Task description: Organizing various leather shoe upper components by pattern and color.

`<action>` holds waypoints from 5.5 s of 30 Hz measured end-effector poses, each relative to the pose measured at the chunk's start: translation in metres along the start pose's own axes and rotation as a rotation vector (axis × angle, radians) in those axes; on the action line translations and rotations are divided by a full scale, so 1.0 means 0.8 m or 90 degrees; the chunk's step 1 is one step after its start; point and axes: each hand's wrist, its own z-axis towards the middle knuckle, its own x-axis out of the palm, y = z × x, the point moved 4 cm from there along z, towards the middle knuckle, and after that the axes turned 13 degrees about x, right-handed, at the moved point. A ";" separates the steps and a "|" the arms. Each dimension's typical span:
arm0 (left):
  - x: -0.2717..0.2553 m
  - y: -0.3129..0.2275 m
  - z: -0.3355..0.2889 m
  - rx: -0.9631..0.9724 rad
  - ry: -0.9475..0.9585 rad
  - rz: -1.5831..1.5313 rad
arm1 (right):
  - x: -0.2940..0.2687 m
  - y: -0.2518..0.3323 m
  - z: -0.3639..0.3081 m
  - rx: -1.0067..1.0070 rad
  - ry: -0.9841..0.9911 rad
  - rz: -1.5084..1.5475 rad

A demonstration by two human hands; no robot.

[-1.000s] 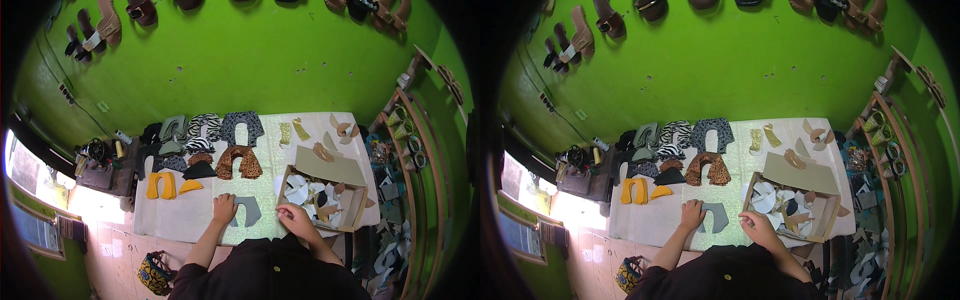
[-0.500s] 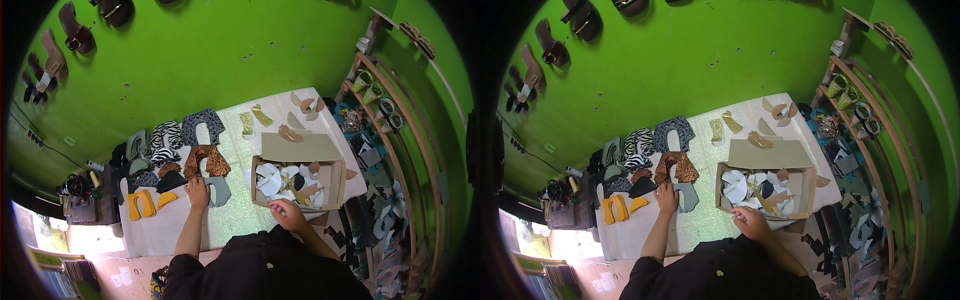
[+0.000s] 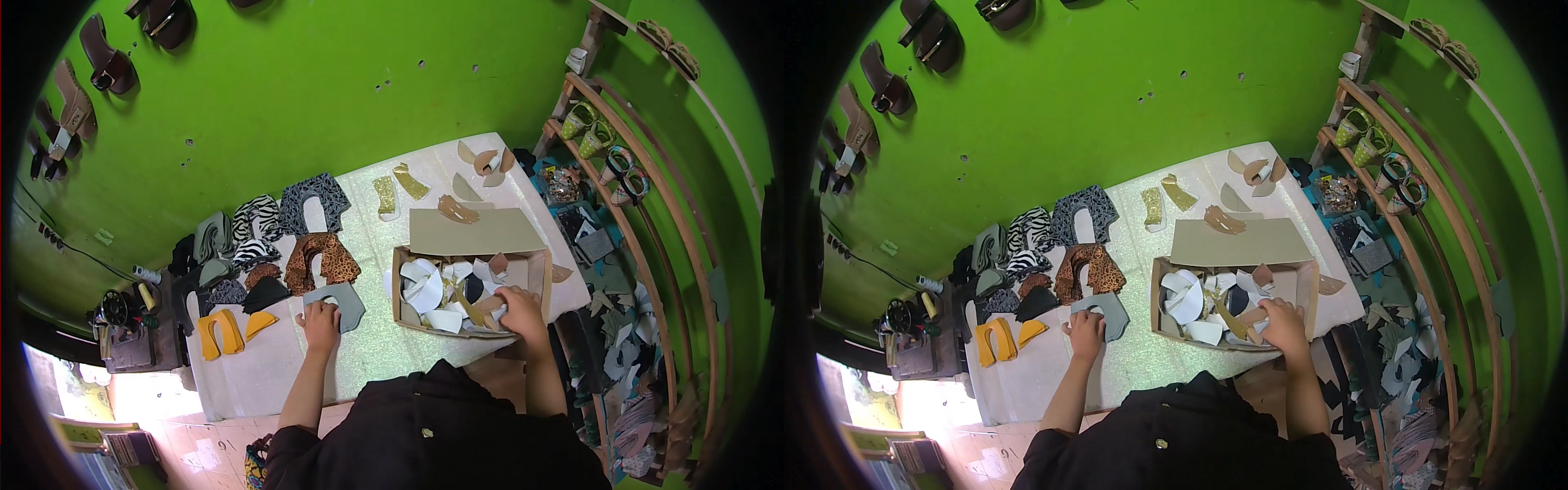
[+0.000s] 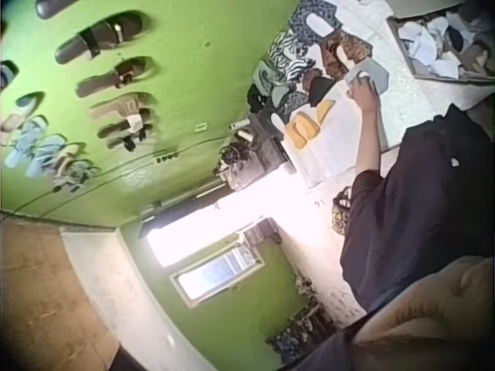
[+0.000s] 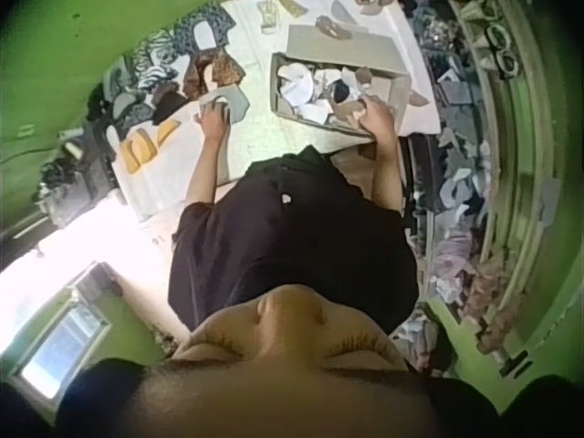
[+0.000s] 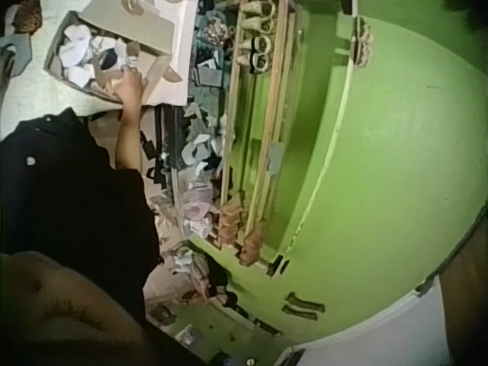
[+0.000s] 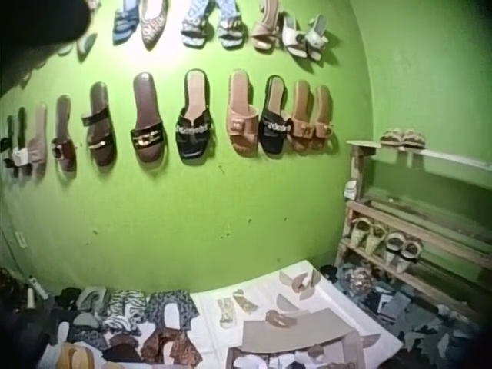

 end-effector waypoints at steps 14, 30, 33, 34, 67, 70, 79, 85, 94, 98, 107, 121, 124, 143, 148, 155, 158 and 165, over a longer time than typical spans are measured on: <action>-0.061 -0.058 0.029 -0.147 -0.195 -0.139 | 0.034 -0.022 0.034 0.050 0.166 0.532; -0.063 -0.261 0.073 0.186 0.145 -0.747 | 0.015 0.081 -0.006 0.115 0.210 0.830; -0.034 -0.233 0.070 0.017 0.115 -0.962 | 0.007 0.074 -0.005 0.133 0.206 0.882; -0.033 -0.224 0.071 -0.082 0.089 -1.073 | 0.003 0.070 -0.005 0.141 0.190 0.891; -0.079 -0.089 -0.093 -0.269 -0.139 -1.015 | 0.097 0.264 -0.132 -0.232 0.405 0.383; -0.072 -0.060 -0.114 -0.306 -0.239 -0.994 | 0.103 0.266 -0.134 -0.293 0.470 0.227; -0.073 -0.024 -0.143 -0.082 -0.020 -0.439 | 0.184 0.249 -0.118 -0.367 0.580 0.139; -0.041 -0.033 -0.137 0.012 0.042 -0.230 | 0.227 0.226 -0.106 -0.278 0.457 0.030; -0.005 -0.050 -0.142 0.256 0.089 -0.180 | 0.190 0.218 -0.117 -0.120 0.351 0.103; -0.003 -0.048 -0.137 0.253 0.130 -0.129 | 0.198 0.181 -0.111 -0.040 0.326 0.246; -0.063 -0.046 -0.125 0.098 -0.075 -0.302 | 0.152 0.205 -0.132 0.047 0.453 0.598; -0.072 -0.048 -0.120 -0.270 0.009 -1.126 | 0.149 0.256 -0.135 -0.191 0.338 0.469; -0.059 -0.034 -0.125 -0.233 0.088 -0.928 | 0.174 0.238 -0.128 -0.090 0.543 0.411; -0.023 -0.003 -0.140 -0.191 0.189 -0.433 | 0.224 0.223 -0.121 -0.226 0.285 -0.043; -0.027 -0.004 -0.140 -0.213 0.222 -0.455 | 0.221 0.225 -0.119 -0.247 0.257 -0.039; -0.052 -0.040 -0.127 0.098 0.040 -0.224 | 0.207 0.235 -0.124 -0.353 0.144 -0.051; -0.024 -0.062 -0.137 0.182 0.096 -0.203 | 0.200 0.240 -0.130 -0.389 0.078 -0.041; 0.000 -0.070 -0.147 0.226 0.190 -0.156 | 0.137 0.249 -0.140 -0.486 0.087 0.214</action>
